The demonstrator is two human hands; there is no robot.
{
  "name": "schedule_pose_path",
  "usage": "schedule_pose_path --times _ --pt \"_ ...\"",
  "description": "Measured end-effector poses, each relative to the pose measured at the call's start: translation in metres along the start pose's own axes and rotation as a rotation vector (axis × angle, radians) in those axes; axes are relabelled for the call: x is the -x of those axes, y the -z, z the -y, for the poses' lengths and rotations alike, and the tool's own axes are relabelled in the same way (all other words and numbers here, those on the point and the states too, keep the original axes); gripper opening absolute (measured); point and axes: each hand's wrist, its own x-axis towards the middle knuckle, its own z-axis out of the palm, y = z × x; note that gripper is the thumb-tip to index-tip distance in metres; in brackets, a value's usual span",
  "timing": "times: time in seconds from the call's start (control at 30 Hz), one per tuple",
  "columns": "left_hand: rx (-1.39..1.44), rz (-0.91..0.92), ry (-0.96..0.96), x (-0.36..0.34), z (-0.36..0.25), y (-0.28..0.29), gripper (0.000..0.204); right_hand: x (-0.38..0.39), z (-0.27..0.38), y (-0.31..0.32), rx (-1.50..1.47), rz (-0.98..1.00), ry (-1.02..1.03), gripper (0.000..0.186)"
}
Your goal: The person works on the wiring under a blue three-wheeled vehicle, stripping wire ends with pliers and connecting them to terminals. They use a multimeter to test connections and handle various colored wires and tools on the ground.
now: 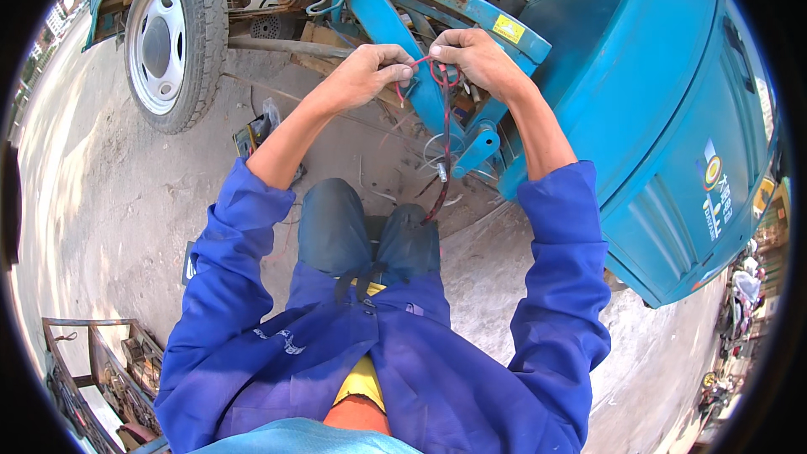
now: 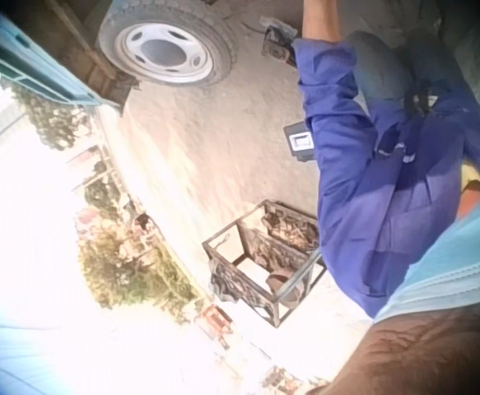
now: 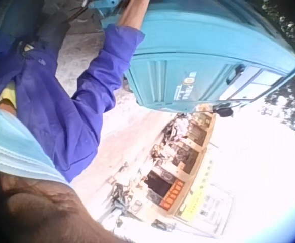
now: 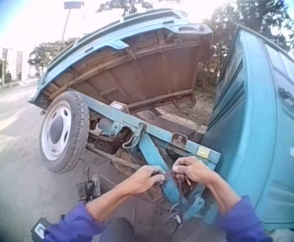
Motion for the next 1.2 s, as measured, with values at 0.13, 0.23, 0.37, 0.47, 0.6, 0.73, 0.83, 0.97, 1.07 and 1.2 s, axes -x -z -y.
schedule_pose_path --times 0.13,0.23,0.37,0.47,0.6,0.73,0.83,0.97,1.07,1.2 --pt "-0.021 0.002 -0.005 0.008 0.006 0.003 0.02 0.017 0.014 -0.013 0.292 -0.185 0.297 0.033" --pt "0.078 -0.004 0.038 0.015 0.007 0.005 0.023 0.045 0.028 -0.014 0.39 -0.343 0.371 0.034" --pt "0.058 -0.001 0.016 0.021 0.006 0.01 0.03 0.079 0.033 -0.019 0.35 -0.501 0.327 0.029" --pt "0.057 -0.013 0.04 0.027 0.007 0.01 0.032 0.1 0.024 -0.029 0.409 -0.645 0.286 0.02" --pt "-0.07 -0.069 -0.004 0.041 0.013 0.016 0.033 0.126 0.005 -0.043 0.49 -0.731 0.262 0.015" --pt "0.025 -0.213 0.018 0.071 0.018 0.021 0.029 0.137 -0.009 -0.053 0.688 -0.742 0.308 0.015" --pt "0.181 -0.352 0.044 0.111 0.022 0.017 0.027 0.14 -0.016 -0.062 0.698 -0.69 0.308 0.015" --pt "0.48 -0.485 0.277 0.162 0.045 -0.01 0.02 0.138 -0.019 -0.07 0.796 -0.704 0.361 0.012" --pt "0.591 -0.485 0.512 0.19 0.071 -0.042 0.016 0.138 -0.02 -0.072 0.793 -0.708 0.388 0.01" --pt "0.554 -0.46 0.62 0.218 0.095 -0.084 0.017 0.139 -0.023 -0.073 0.783 -0.702 0.413 0.01"
